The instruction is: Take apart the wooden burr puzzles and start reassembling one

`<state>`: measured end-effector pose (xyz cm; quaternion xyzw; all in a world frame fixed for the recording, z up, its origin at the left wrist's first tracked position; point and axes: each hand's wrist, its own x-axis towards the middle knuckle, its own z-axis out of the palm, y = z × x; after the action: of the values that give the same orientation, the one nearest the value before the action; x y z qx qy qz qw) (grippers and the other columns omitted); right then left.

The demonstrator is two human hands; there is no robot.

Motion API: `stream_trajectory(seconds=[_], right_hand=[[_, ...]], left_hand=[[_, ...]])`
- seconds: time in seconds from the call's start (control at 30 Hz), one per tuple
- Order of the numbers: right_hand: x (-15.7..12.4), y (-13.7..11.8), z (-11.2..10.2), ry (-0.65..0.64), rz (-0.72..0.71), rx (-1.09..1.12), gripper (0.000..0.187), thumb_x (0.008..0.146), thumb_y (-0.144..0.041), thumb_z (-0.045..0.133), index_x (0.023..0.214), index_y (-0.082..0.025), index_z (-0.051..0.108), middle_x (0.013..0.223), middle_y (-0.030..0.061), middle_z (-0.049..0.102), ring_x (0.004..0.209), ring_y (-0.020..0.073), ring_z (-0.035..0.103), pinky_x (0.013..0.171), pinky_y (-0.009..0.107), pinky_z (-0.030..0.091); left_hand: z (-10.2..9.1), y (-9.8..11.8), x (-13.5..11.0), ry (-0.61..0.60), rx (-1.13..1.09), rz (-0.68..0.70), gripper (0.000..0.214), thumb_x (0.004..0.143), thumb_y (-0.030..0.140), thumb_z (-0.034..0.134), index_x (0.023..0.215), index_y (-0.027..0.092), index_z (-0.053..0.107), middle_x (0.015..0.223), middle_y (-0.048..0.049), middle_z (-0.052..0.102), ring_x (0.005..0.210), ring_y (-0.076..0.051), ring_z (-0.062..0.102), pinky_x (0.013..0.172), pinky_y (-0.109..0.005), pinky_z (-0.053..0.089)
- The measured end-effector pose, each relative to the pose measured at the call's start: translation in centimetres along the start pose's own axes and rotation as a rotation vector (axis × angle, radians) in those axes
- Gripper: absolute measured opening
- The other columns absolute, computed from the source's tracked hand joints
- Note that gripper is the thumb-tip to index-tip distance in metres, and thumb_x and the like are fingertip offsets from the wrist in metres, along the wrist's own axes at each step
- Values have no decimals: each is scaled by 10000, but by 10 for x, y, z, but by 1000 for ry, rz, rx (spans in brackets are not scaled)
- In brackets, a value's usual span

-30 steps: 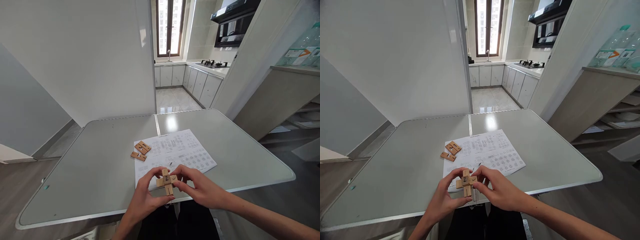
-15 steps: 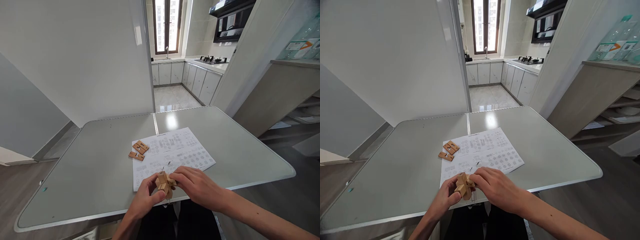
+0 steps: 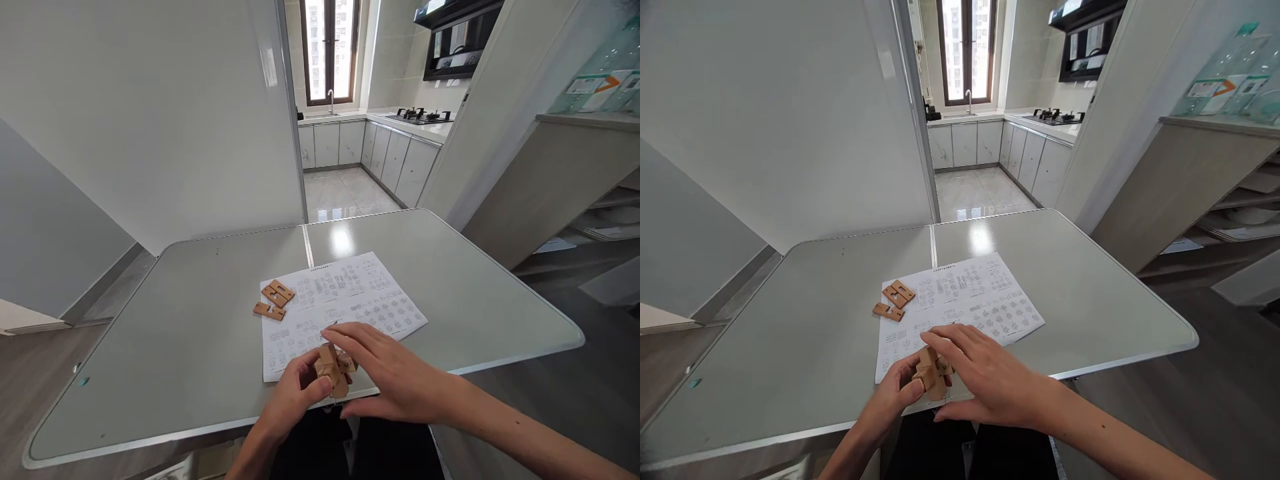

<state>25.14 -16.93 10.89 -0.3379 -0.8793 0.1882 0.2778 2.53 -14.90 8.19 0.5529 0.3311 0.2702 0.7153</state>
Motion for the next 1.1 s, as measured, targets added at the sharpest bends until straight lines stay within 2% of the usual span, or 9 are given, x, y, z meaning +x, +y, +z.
stream_trajectory(seconds=[0.17, 0.3, 0.43, 0.6, 0.77, 0.87, 0.97, 1.0, 1.1], right_hand=[[5, -1, 5, 15, -25, -7, 496, 962, -202, 707, 1402, -209, 478, 1278, 100, 694, 1180, 254, 652, 1019, 431, 540], [-2, 5, -6, 55, 17, -16, 583, 888, -152, 725, 1409, -227, 476, 1311, 98, 685, 1179, 269, 654, 1014, 452, 535], [-13, 26, -5, 83, 207, 2, 652, 897, -338, 781, 1463, -277, 464, 1380, 113, 647, 1253, 307, 634, 1017, 483, 555], [-14, 69, 30, 27, 447, -38, 587, 870, -375, 818, 1372, -256, 538, 1325, 112, 646, 1175, 309, 659, 973, 498, 559], [-3, 94, 65, -19, 510, -150, 522, 808, -320, 854, 1251, -194, 608, 1261, 135, 639, 1136, 323, 641, 954, 479, 546], [1, 95, 73, -24, 517, -214, 503, 795, -340, 870, 1208, -182, 631, 1233, 145, 632, 1126, 345, 625, 949, 508, 547], [2, 83, 67, 22, 494, -216, 625, 795, -306, 880, 1332, -179, 588, 1330, 176, 592, 1218, 381, 594, 1008, 564, 528], [2, 76, 63, 42, 456, -173, 639, 824, -292, 860, 1381, -195, 562, 1376, 174, 575, 1260, 372, 580, 1043, 564, 514], [4, 50, 49, 22, 335, 124, 391, 1048, -335, 600, 1428, -265, 537, 1365, 107, 614, 1235, 256, 619, 1054, 450, 525]], left_hand=[[1, -4, 3, 31, 14, -18, 689, 714, 705, 829, 1116, 154, 732, 993, -72, 734, 880, -221, 641, 827, -325, 509], [-18, -8, -1, 182, -6, -38, 655, 748, 673, 809, 1127, 145, 730, 931, -72, 730, 870, -223, 641, 864, -349, 506], [-42, -15, -6, 411, 69, -47, 702, 748, 655, 812, 1224, 154, 687, 1027, -116, 759, 923, -251, 669, 877, -379, 524], [-45, -20, -11, 446, 204, -2, 654, 748, 546, 861, 1247, 193, 628, 1220, -140, 742, 1066, -288, 695, 945, -409, 558], [-33, -17, -19, 457, 379, 12, 602, 769, 431, 858, 1275, 229, 601, 1263, -116, 729, 1120, -291, 690, 997, -437, 551], [-31, -15, -23, 459, 434, 28, 587, 762, 402, 857, 1268, 235, 612, 1287, -104, 719, 1118, -283, 691, 993, -424, 557], [-29, -13, -25, 449, 463, 27, 579, 770, 389, 852, 1276, 242, 614, 1264, -86, 725, 1086, -269, 699, 1002, -422, 555], [-28, -12, -25, 443, 464, 25, 577, 772, 388, 851, 1278, 244, 613, 1257, -82, 726, 1083, -269, 700, 1006, -425, 554], [-24, -10, -25, 397, 446, 30, 579, 779, 390, 848, 1288, 253, 610, 1275, -81, 716, 1123, -283, 690, 1025, -433, 542]])
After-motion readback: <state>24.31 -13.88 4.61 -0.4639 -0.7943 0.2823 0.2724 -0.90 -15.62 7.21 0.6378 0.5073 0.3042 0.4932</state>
